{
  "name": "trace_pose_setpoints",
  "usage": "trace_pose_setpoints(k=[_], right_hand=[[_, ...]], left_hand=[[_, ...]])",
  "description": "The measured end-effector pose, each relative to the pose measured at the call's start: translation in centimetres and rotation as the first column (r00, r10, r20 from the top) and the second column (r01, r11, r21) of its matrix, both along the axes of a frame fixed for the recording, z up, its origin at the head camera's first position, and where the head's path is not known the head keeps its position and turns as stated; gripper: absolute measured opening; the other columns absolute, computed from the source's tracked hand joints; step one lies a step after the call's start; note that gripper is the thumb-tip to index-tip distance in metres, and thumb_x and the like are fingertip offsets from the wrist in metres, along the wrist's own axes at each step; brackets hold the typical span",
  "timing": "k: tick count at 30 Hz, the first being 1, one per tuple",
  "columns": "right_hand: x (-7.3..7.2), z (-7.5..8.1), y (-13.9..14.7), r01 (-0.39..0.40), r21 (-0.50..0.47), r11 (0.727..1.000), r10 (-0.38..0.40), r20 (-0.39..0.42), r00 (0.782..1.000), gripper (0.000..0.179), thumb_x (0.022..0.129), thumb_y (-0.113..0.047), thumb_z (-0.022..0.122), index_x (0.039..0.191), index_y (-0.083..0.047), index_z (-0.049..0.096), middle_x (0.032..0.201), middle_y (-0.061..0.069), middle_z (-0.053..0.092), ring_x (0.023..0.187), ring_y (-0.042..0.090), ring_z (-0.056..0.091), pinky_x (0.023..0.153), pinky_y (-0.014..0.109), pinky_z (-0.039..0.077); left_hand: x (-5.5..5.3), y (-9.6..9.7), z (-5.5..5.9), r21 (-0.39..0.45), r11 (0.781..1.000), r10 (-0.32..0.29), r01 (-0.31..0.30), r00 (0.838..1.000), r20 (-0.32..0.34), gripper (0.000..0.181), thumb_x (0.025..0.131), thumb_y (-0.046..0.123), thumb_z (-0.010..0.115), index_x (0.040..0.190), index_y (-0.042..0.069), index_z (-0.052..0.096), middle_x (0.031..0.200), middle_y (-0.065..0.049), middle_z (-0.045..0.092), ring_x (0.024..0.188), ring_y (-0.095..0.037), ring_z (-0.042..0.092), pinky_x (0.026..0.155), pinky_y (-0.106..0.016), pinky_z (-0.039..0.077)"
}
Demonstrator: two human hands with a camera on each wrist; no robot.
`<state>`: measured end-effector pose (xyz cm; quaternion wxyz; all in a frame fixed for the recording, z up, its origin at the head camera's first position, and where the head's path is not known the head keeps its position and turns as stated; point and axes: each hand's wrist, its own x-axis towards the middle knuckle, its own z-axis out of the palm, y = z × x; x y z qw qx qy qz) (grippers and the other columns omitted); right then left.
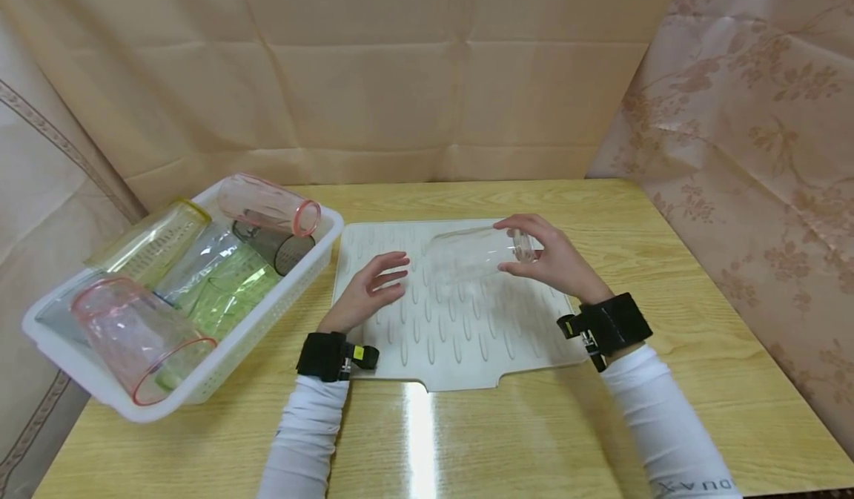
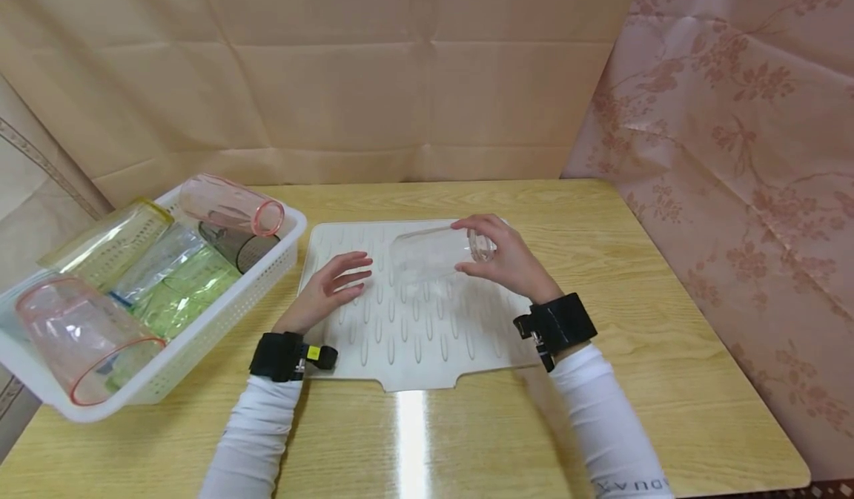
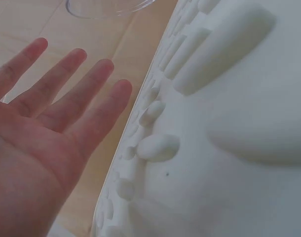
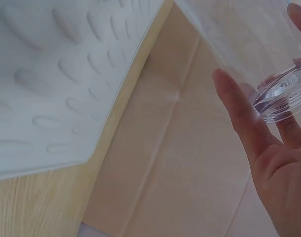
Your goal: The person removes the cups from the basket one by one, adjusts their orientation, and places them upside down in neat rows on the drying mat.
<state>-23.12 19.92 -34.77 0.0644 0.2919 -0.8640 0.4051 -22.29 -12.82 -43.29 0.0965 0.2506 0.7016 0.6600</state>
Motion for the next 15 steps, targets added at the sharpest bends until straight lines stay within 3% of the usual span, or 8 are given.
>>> trace_pose_setpoints(k=[10,15], right_hand=[[-1.7,0.6,1.1,-0.015,0.07,0.997,0.019,-0.056,0.998,0.055,0.073,-0.014,0.076,0.124,-0.011,0.054,0.125,0.014,0.05,0.111,0.028,0.045,0.069,0.048,0.054],[-2.3,1.1,1.2,0.018,0.142,0.99,-0.003,-0.106,0.994,0.056,0.071,-0.012,0.077,0.122,-0.01,0.055,0.123,0.015,0.052,0.113,0.029,0.045,0.08,0.049,0.048]], left_hand=[[0.2,-0.1,0.0,-0.005,1.0,0.015,-0.015,0.999,0.03,0.059,0.089,0.002,0.055,0.14,0.017,0.03,0.142,-0.023,0.036,0.128,-0.038,0.036,0.098,-0.057,0.037],[0.1,-0.1,0.0,0.01,1.0,0.023,-0.023,0.999,0.048,0.06,0.089,0.002,0.056,0.14,0.02,0.03,0.142,-0.026,0.034,0.129,-0.039,0.035,0.099,-0.057,0.037]])
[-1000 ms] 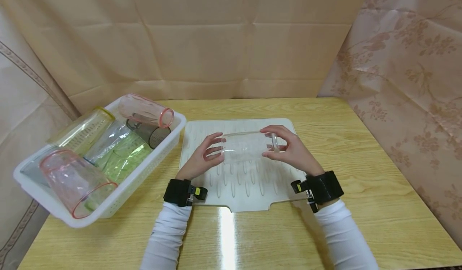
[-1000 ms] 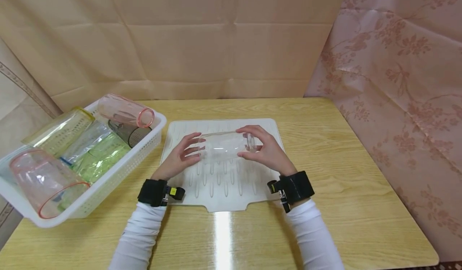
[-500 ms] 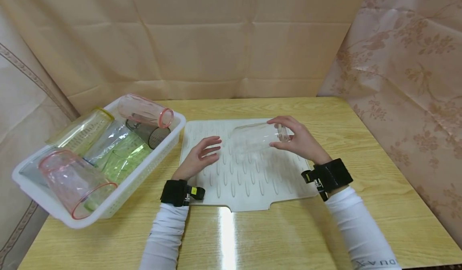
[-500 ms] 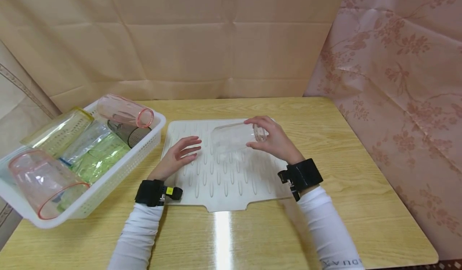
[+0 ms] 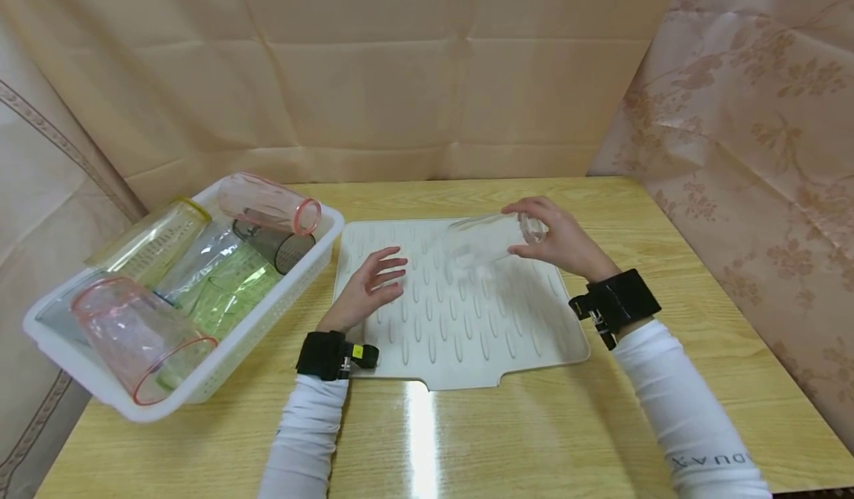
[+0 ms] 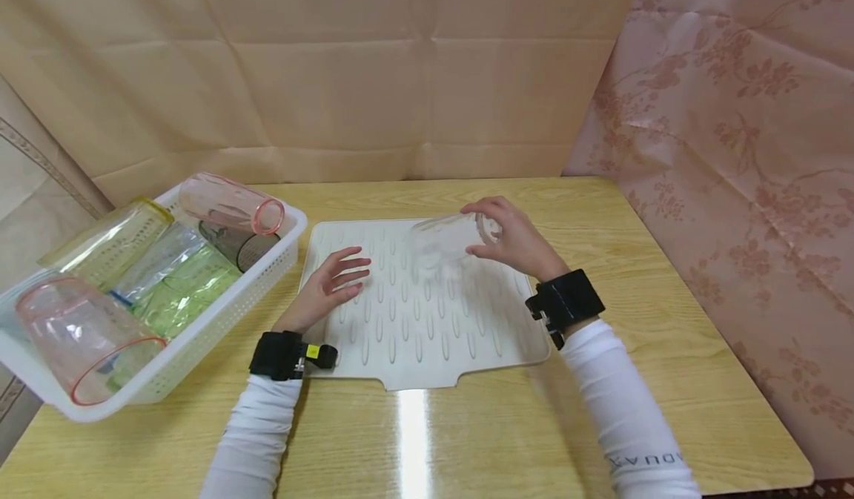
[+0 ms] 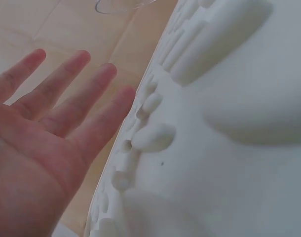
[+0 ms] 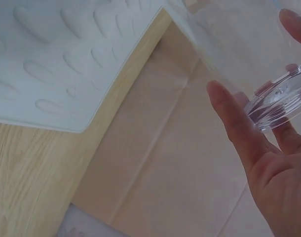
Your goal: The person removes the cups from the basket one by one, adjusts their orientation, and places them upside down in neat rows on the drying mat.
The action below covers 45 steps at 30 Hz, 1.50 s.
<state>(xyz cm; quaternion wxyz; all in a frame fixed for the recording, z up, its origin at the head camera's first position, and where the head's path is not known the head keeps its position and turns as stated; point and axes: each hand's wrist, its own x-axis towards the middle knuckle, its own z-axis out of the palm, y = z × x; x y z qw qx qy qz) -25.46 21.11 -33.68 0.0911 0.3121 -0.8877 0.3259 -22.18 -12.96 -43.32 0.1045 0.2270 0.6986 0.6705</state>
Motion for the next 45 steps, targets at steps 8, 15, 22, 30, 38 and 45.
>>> trace_pose_setpoints(k=[8,15,22,30,38,45], right_hand=[[-1.1,0.5,0.5,0.026,0.056,0.998,-0.027,0.02,0.999,0.057,0.071,-0.015,0.078,0.122,-0.011,0.055,0.125,0.017,0.051,0.117,0.033,0.043,0.095,0.056,0.036],[-2.5,1.2,1.7,0.049,0.146,0.988,-0.06,0.075,0.995,0.057,0.074,-0.015,0.076,0.125,-0.009,0.052,0.128,0.02,0.046,0.118,0.035,0.04,0.092,0.058,0.038],[-3.3,1.5,2.4,0.09,0.199,0.976,-0.108,0.082,0.991,0.057,0.075,-0.015,0.075,0.125,-0.006,0.051,0.13,0.022,0.045,0.123,0.038,0.035,0.097,0.058,0.033],[-3.6,1.7,2.5,0.125,0.241,0.962,-0.149,0.082,0.985,0.057,0.074,-0.011,0.075,0.125,-0.004,0.05,0.13,0.026,0.041,0.119,0.041,0.037,0.096,0.06,0.034],[-3.7,1.8,2.6,0.153,0.275,0.949,-0.179,0.074,0.981,0.058,0.074,-0.012,0.075,0.126,-0.005,0.05,0.128,0.024,0.042,0.112,0.041,0.042,0.092,0.06,0.038],[-3.9,1.9,2.9,0.169,0.312,0.935,-0.197,0.06,0.979,0.059,0.073,-0.013,0.075,0.126,-0.005,0.049,0.126,0.025,0.043,0.109,0.041,0.044,0.089,0.06,0.04]], left_hand=[[-0.1,-0.2,-0.3,0.016,1.0,0.003,-0.003,1.0,0.003,0.061,0.088,0.001,0.055,0.14,0.02,0.029,0.143,-0.027,0.032,0.128,-0.04,0.035,0.099,-0.058,0.036],[0.1,-0.5,-0.5,0.078,0.997,-0.013,0.014,1.0,-0.006,0.068,0.088,0.004,0.057,0.143,0.025,0.022,0.145,-0.028,0.025,0.129,-0.043,0.032,0.098,-0.058,0.037],[0.1,-0.7,-0.7,0.095,0.995,-0.025,0.025,1.0,-0.002,0.072,0.088,0.005,0.058,0.144,0.025,0.018,0.146,-0.027,0.022,0.13,-0.042,0.031,0.097,-0.054,0.039],[0.4,-0.8,-0.8,0.095,0.995,-0.019,0.02,1.0,-0.009,0.073,0.087,0.008,0.06,0.145,0.024,0.018,0.146,-0.026,0.021,0.129,-0.042,0.031,0.096,-0.05,0.043],[0.6,-0.7,-0.6,0.068,0.998,-0.011,0.012,1.0,-0.015,0.072,0.087,0.007,0.059,0.144,0.023,0.019,0.146,-0.027,0.022,0.129,-0.042,0.032,0.097,-0.057,0.039],[1.2,-0.4,0.6,0.051,0.999,-0.005,0.004,1.0,0.015,0.072,0.086,0.003,0.059,0.144,0.019,0.019,0.145,-0.028,0.022,0.129,-0.046,0.029,0.098,-0.06,0.035]])
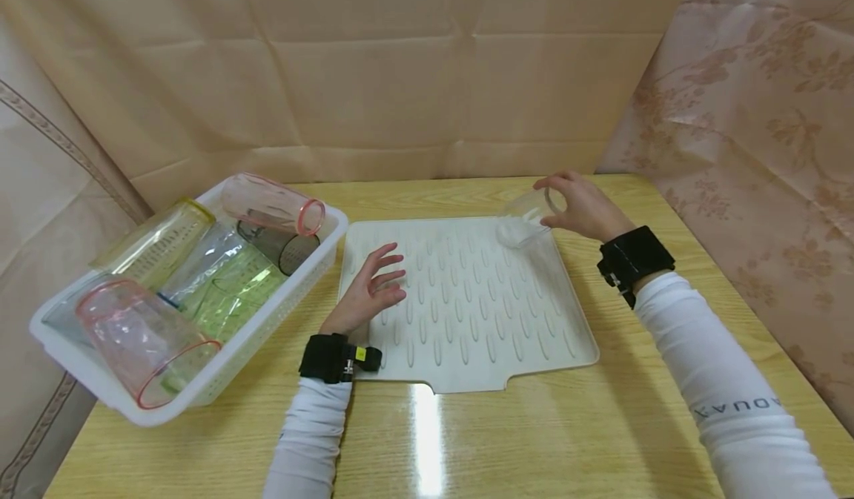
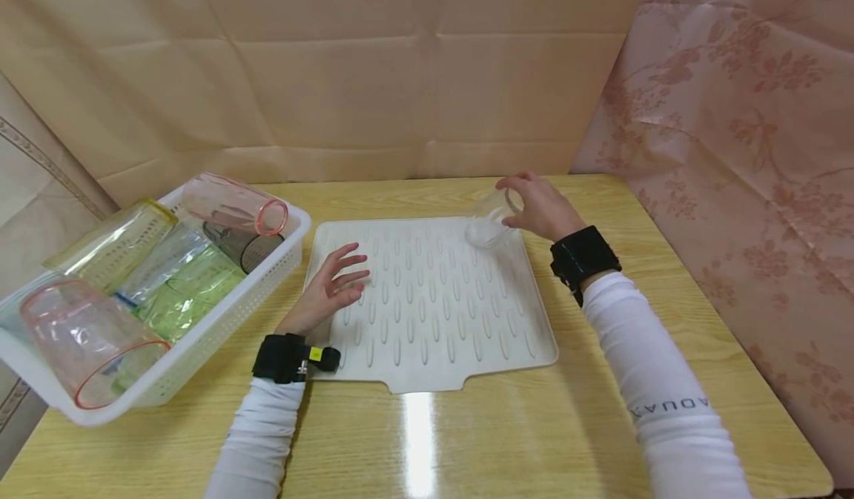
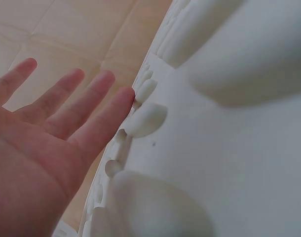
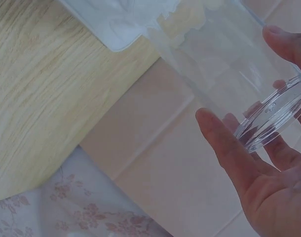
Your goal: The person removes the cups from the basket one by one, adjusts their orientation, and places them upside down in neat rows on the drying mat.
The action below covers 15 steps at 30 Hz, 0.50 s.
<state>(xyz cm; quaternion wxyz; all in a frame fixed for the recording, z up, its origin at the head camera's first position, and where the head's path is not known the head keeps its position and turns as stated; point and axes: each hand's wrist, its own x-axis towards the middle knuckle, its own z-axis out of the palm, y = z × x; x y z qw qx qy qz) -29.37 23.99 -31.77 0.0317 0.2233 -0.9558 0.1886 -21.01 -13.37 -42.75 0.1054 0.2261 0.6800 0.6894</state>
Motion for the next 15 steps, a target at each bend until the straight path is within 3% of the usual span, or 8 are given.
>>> trace_pose_setpoints(k=[6,15], right_hand=[[0.0,0.2,0.0,0.009,0.02,1.0,-0.009,-0.008,1.0,0.059,0.072,-0.013,0.076,0.125,-0.005,0.05,0.125,0.025,0.044,0.107,0.041,0.045,0.088,0.059,0.041],[-0.2,0.4,-0.5,0.03,0.051,0.998,-0.032,0.025,0.999,0.059,0.074,-0.014,0.074,0.126,-0.004,0.048,0.125,0.026,0.043,0.104,0.041,0.047,0.085,0.059,0.042]], left_hand=[[0.4,0.0,0.9,-0.033,0.999,0.013,-0.013,1.0,0.003,0.072,0.086,0.004,0.06,0.144,0.015,0.019,0.144,-0.028,0.024,0.129,-0.047,0.029,0.1,-0.06,0.034],[-0.1,-0.1,-0.7,-0.016,1.0,0.017,-0.017,1.0,-0.007,0.069,0.086,0.008,0.062,0.142,0.023,0.025,0.145,-0.027,0.024,0.13,-0.041,0.031,0.101,-0.057,0.033]])
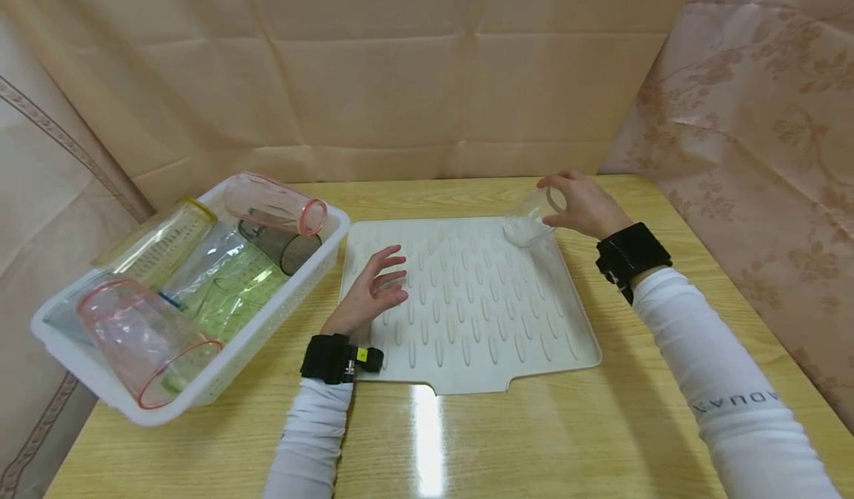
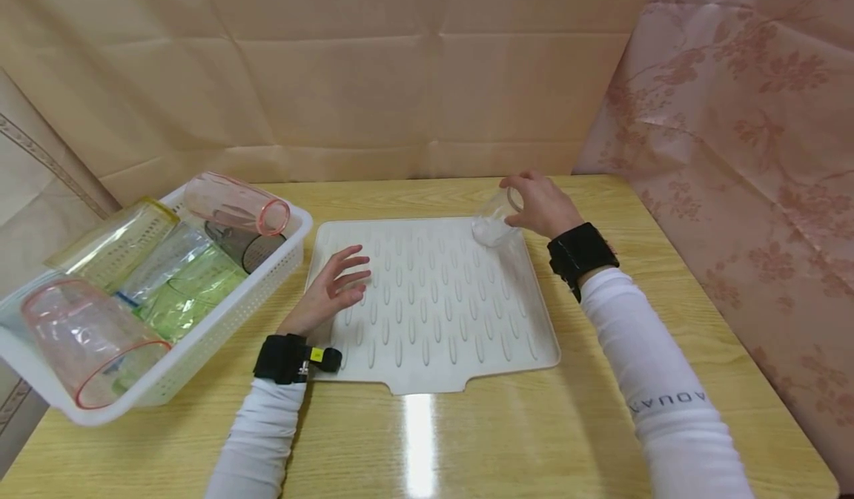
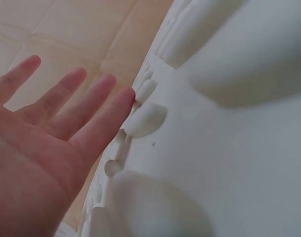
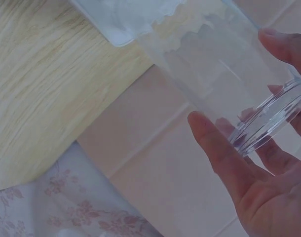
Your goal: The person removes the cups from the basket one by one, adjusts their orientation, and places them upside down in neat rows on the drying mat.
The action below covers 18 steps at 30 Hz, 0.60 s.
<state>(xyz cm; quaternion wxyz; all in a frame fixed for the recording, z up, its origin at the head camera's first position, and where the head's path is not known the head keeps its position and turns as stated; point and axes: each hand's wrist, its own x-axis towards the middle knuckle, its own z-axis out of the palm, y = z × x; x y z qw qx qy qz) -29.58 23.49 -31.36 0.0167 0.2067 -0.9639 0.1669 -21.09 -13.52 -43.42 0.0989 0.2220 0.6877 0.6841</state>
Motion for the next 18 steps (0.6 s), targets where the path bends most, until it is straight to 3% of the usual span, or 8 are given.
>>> trace_pose_setpoints(k=[13,18], right_hand=[[-1.3,0.3,-0.6,0.036,0.085,0.996,-0.037,0.016,0.999,0.068,0.076,-0.023,0.071,0.134,-0.007,0.039,0.135,0.027,0.038,0.119,0.043,0.039,0.085,0.062,0.04],[-1.9,0.2,-0.7,0.048,0.089,0.995,-0.051,0.039,0.998,0.07,0.079,-0.028,0.069,0.138,-0.01,0.035,0.14,0.027,0.033,0.124,0.044,0.034,0.085,0.065,0.04]], left_hand=[[0.2,0.2,-0.4,0.001,1.0,0.003,-0.003,1.0,0.002,0.071,0.084,0.016,0.066,0.142,0.025,0.026,0.144,-0.027,0.026,0.129,-0.042,0.032,0.101,-0.056,0.035],[1.0,0.3,1.0,0.003,1.0,-0.005,0.005,1.0,0.017,0.071,0.085,0.01,0.064,0.143,0.017,0.023,0.143,-0.03,0.026,0.129,-0.046,0.029,0.102,-0.056,0.033]])
